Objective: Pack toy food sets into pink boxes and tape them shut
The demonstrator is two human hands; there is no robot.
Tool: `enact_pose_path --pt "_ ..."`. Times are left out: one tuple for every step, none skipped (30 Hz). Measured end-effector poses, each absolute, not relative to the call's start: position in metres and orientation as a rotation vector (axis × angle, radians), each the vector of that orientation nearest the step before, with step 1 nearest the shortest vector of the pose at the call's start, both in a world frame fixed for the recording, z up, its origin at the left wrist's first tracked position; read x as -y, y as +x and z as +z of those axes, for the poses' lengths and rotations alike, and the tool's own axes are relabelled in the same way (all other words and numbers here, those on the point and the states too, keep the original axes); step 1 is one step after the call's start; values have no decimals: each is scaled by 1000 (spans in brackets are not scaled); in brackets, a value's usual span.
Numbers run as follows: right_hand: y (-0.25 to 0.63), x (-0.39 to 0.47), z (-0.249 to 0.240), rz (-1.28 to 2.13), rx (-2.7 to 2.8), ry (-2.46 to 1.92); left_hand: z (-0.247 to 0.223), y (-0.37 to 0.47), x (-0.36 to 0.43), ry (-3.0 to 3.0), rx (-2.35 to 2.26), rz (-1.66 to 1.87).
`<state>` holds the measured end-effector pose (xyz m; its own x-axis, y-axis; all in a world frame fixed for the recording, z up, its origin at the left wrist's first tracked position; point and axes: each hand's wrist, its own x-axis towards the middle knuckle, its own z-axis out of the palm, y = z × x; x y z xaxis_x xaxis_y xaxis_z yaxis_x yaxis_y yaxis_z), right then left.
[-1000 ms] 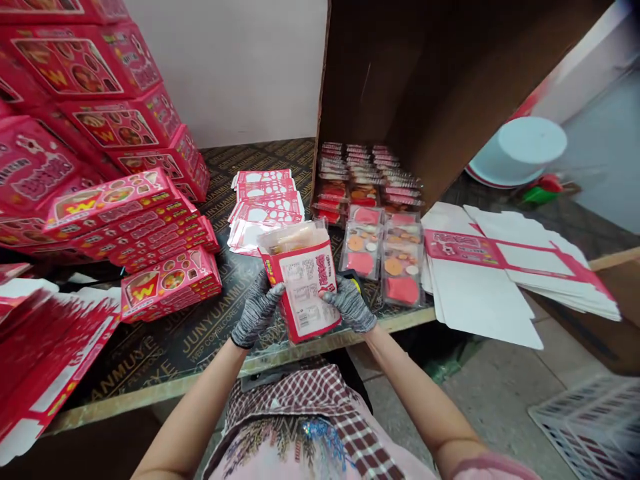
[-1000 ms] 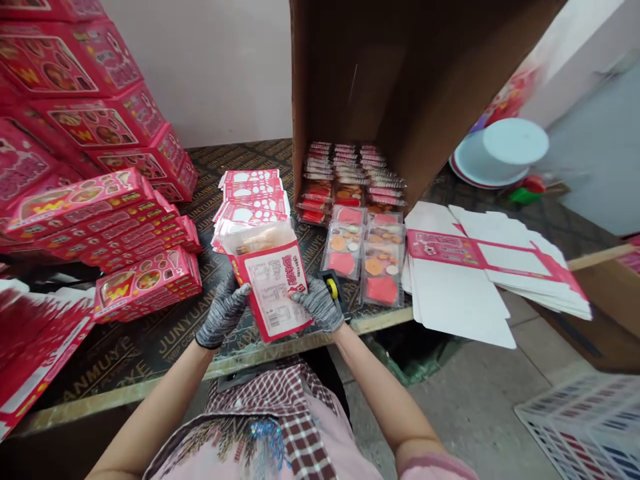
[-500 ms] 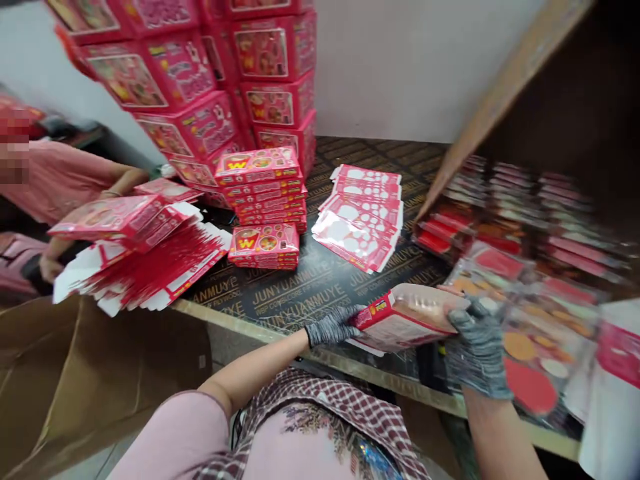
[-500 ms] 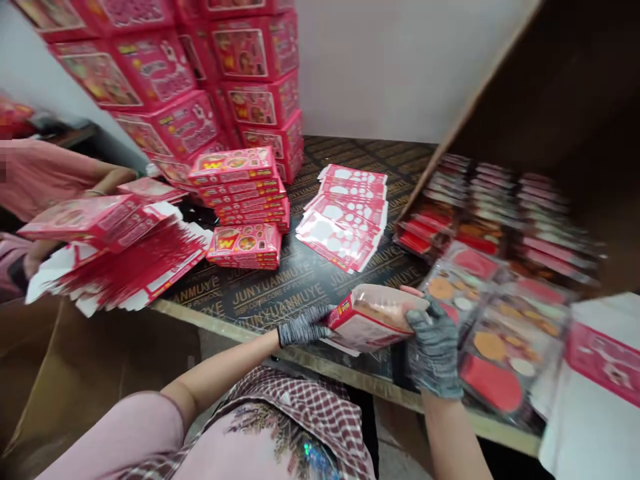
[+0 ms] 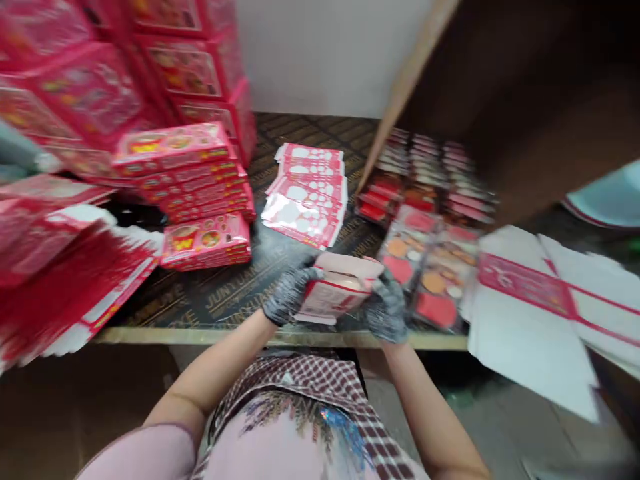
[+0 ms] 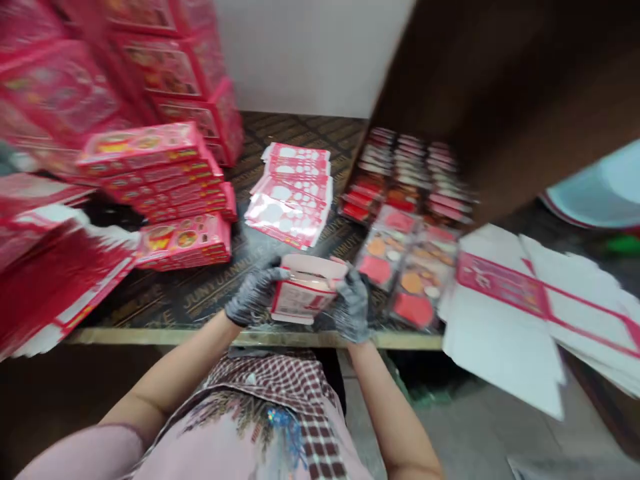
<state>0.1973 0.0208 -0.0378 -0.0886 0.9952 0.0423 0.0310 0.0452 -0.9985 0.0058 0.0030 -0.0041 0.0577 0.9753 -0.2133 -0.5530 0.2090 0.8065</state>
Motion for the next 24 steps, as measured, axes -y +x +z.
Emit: enact_pose_path --pt "193 -22 -39 1228 1163 -1133 -3 6 -6 641 -891 1316" --pt "189 -24 -39 1198 1041 -1100 -3 7 -9 678 -934 1371" --pt "185 -26 -40 1174 934 -1053 -3 9 -11 716 -980 1429" --pt "182 -28 -40 1151 883 -1012 -3 11 -12 750 -1014 1478" --pt "178 -29 -39 1127 869 -980 -4 13 -12 778 -1039 1511" --pt "176 -28 -38 1101 883 -965 -4 15 -12 806 -1053 1527" --pt "175 -28 -36 1066 915 -972 -5 16 -11 843 -1060 1526" --pt "175 -27 -34 1019 959 -998 -5 15 -10 890 -1069 1515" --pt "176 -26 -32 972 1009 -1034 -5 13 -10 948 -1091 1503" --pt "177 -25 -30 937 1059 -1062 -4 9 -10 1020 -1121 1481" --pt "179 -25 -29 920 1106 -1074 -4 5 -11 1102 -1150 1447" --pt "182 -25 -27 919 1151 -1068 -3 -1 -11 1191 -1178 1404" --pt "184 -24 -26 930 1193 -1054 -3 -7 -12 1281 -1206 1359" --pt "187 -24 -25 943 1232 -1038 -4 -14 -12 1370 -1229 1321" --pt "189 -24 -24 951 1267 -1026 -5 -21 -11 1459 -1241 1292" --pt "191 -23 -24 956 1306 -1021 -7 -28 -10 1554 -1238 1280" --pt "193 -23 -25 961 1354 -1016 -9 -36 -9 1656 -1223 1285" --pt "195 -22 -26 969 1413 -1000 -11 -43 -8 1774 -1192 1299" --pt "196 -21 -28 978 1484 -971 -13 -49 -7 1912 -1154 1309" --pt "197 -21 -29 985 1558 -935 -15 -54 -7 2064 -1114 1314" --pt "198 -20 -31 982 1624 -903 -16 -56 -7 2221 -1076 1308" --pt "199 -20 -32 968 1678 -881 -16 -57 -8 2369 -1042 1289" --pt "199 -19 -33 944 1719 -871 -17 -54 -9 2494 -1025 1250" --pt "201 -17 -33 913 1752 -874 -16 -50 -11 2591 -1028 1189"
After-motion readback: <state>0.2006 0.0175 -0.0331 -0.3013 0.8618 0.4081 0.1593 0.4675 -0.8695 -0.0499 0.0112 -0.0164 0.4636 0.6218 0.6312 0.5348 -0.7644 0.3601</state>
